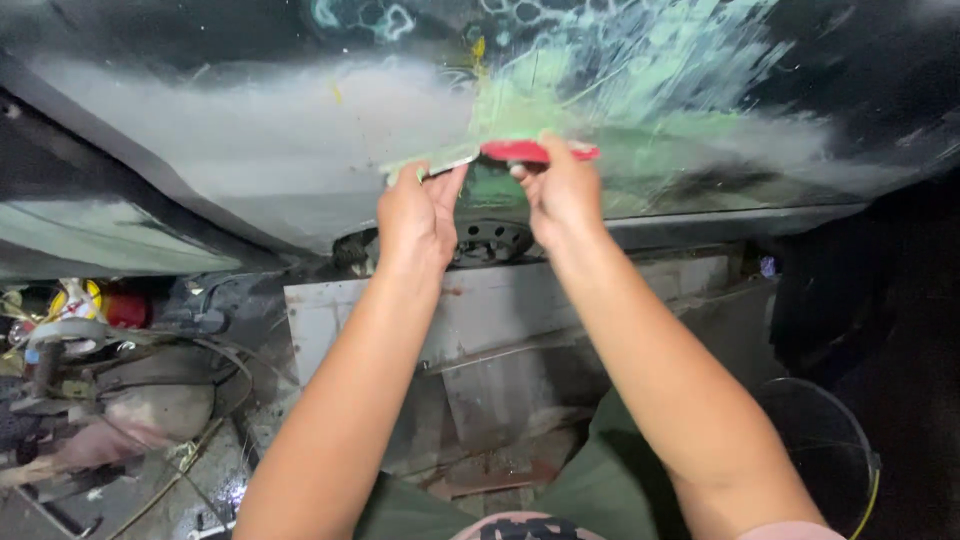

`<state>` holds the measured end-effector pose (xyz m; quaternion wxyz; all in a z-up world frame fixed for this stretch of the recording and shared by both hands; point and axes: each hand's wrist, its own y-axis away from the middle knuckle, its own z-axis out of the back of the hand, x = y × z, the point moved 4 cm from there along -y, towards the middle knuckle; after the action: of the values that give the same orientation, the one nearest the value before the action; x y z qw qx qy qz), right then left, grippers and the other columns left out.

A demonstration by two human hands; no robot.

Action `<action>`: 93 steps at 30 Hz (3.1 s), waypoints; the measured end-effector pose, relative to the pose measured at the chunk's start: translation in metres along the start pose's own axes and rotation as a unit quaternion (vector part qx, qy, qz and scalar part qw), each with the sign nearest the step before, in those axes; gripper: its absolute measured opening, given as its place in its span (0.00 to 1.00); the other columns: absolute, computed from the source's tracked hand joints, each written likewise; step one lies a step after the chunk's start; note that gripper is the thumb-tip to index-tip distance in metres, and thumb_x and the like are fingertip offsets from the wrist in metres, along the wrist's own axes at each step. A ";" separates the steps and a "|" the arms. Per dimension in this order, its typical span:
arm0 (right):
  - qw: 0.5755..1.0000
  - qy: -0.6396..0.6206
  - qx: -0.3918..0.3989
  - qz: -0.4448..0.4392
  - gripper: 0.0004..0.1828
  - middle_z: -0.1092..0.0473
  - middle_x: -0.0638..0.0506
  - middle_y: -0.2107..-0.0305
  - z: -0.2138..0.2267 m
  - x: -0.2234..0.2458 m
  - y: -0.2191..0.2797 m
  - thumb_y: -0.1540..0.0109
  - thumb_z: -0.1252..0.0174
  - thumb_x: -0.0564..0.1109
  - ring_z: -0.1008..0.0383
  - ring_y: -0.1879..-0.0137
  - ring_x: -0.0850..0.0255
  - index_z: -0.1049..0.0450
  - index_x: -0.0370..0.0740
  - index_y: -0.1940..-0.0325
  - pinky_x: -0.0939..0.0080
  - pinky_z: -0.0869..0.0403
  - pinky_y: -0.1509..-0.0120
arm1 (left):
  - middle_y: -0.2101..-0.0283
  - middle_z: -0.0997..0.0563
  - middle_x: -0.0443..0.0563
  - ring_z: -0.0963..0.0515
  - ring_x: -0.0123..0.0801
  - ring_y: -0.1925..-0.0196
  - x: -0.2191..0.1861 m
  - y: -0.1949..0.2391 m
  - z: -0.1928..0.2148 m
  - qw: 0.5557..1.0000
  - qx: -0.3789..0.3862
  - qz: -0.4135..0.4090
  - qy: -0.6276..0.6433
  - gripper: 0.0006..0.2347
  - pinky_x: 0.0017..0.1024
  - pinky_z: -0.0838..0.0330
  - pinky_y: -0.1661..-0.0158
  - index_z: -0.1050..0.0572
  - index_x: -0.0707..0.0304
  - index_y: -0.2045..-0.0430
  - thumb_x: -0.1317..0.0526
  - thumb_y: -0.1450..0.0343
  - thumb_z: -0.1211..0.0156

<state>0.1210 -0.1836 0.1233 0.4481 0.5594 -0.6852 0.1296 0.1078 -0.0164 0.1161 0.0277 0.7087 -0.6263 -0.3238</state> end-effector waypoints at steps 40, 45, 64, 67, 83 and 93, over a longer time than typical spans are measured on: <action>0.788 0.530 -0.005 0.314 0.13 0.25 0.35 0.68 0.183 -0.124 -0.030 0.43 0.33 0.45 0.24 0.56 0.34 0.24 0.32 0.62 0.39 0.29 0.52 | 0.36 0.31 0.69 0.23 0.65 0.41 0.121 -0.037 0.193 0.982 -0.070 0.067 -0.160 0.23 0.59 0.27 0.43 0.42 0.66 0.33 0.66 0.25 0.48; 0.973 0.210 -0.091 -0.037 0.26 0.26 0.46 0.55 0.186 -0.177 -0.082 0.42 0.29 0.51 0.23 0.57 0.51 0.26 0.38 0.45 0.54 0.21 0.61 | 0.40 0.30 0.69 0.22 0.64 0.42 0.080 -0.014 0.126 0.988 -0.060 0.022 -0.138 0.23 0.60 0.27 0.43 0.44 0.71 0.33 0.67 0.25 0.49; 0.995 0.067 -0.069 0.010 0.15 0.34 0.48 0.70 0.014 0.020 -0.007 0.39 0.35 0.45 0.26 0.78 0.57 0.33 0.35 0.58 0.70 0.22 0.76 | 0.45 0.30 0.83 0.23 0.72 0.44 -0.019 -0.007 -0.012 0.993 0.009 0.075 -0.096 0.20 0.62 0.27 0.45 0.43 0.83 0.41 0.69 0.26 0.51; 0.995 0.053 -0.006 0.089 0.12 0.30 0.48 0.73 -0.001 0.061 0.024 0.39 0.34 0.44 0.23 0.74 0.57 0.31 0.36 0.62 0.67 0.21 0.75 | 0.49 0.29 0.80 0.20 0.73 0.47 -0.047 0.051 -0.047 0.996 0.052 0.044 -0.063 0.19 0.59 0.23 0.46 0.40 0.83 0.43 0.70 0.27 0.48; 0.507 0.481 0.133 0.703 0.21 0.26 0.52 0.59 0.027 0.033 0.033 0.44 0.37 0.32 0.24 0.55 0.52 0.18 0.47 0.49 0.52 0.25 0.49 | 0.43 0.31 0.71 0.24 0.63 0.41 0.069 0.025 0.161 0.994 -0.095 0.047 -0.025 0.21 0.57 0.30 0.36 0.44 0.72 0.36 0.68 0.25 0.49; 0.483 0.510 0.128 0.700 0.21 0.25 0.57 0.55 0.052 -0.042 -0.004 0.40 0.40 0.37 0.29 0.50 0.55 0.18 0.54 0.45 0.55 0.32 0.46 | 0.50 0.27 0.63 0.20 0.55 0.45 0.052 0.026 0.193 0.990 -0.127 0.043 -0.044 0.17 0.53 0.26 0.40 0.38 0.71 0.42 0.67 0.25 0.49</action>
<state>0.0989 -0.1930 0.0612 0.4037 -0.2177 -0.4774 0.7495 -0.0097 0.0021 -0.0470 0.1033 0.6569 -0.6105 -0.4301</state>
